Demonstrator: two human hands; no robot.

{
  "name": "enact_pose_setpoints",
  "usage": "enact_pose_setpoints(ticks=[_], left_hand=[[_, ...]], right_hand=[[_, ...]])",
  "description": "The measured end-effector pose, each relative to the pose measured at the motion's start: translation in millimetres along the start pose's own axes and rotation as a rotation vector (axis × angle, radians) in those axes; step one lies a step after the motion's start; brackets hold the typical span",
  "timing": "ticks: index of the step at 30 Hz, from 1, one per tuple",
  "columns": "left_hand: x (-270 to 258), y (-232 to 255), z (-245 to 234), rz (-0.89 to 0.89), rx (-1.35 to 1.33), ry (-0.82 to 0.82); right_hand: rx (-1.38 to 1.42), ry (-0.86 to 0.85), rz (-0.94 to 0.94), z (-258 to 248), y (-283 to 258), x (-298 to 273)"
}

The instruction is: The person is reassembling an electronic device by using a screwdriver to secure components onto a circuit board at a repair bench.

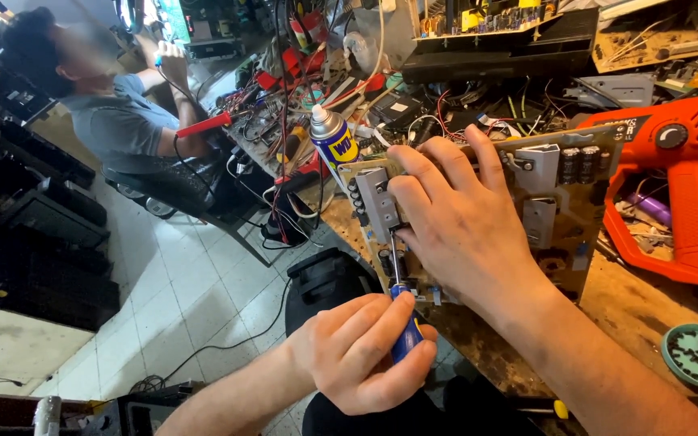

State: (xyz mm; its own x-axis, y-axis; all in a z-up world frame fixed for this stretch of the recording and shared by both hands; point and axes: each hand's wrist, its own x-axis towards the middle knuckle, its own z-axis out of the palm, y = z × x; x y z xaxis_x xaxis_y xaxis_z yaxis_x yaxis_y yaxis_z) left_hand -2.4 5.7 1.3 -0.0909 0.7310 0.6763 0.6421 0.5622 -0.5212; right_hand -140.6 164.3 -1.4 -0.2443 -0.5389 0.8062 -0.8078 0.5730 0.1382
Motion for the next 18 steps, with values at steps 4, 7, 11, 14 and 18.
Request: enact_pose_setpoints(ticks=[4,7,11,14,18], left_hand=[[16.4,9.9,-5.3,-0.140,-0.027,-0.080],[35.1,19.4,-14.1,-0.258,-0.010,-0.190],[35.1,28.4,-25.6,-0.430,0.057,-0.337],[45.8,30.0,-29.7,-0.475,0.177,-0.389],[52.8,23.8,-37.7,-0.447,0.443,-0.453]], right_hand=[[-0.013,-0.009,0.007,2.0,0.6,-1.0],[0.026,-0.015,0.012,1.2,1.1,-0.1],[0.049,-0.007,0.018,2.5,0.0,0.1],[0.032,-0.002,0.019,6.5,1.8,-1.9],[0.033,0.005,0.017,9.6,2.0,-1.2]])
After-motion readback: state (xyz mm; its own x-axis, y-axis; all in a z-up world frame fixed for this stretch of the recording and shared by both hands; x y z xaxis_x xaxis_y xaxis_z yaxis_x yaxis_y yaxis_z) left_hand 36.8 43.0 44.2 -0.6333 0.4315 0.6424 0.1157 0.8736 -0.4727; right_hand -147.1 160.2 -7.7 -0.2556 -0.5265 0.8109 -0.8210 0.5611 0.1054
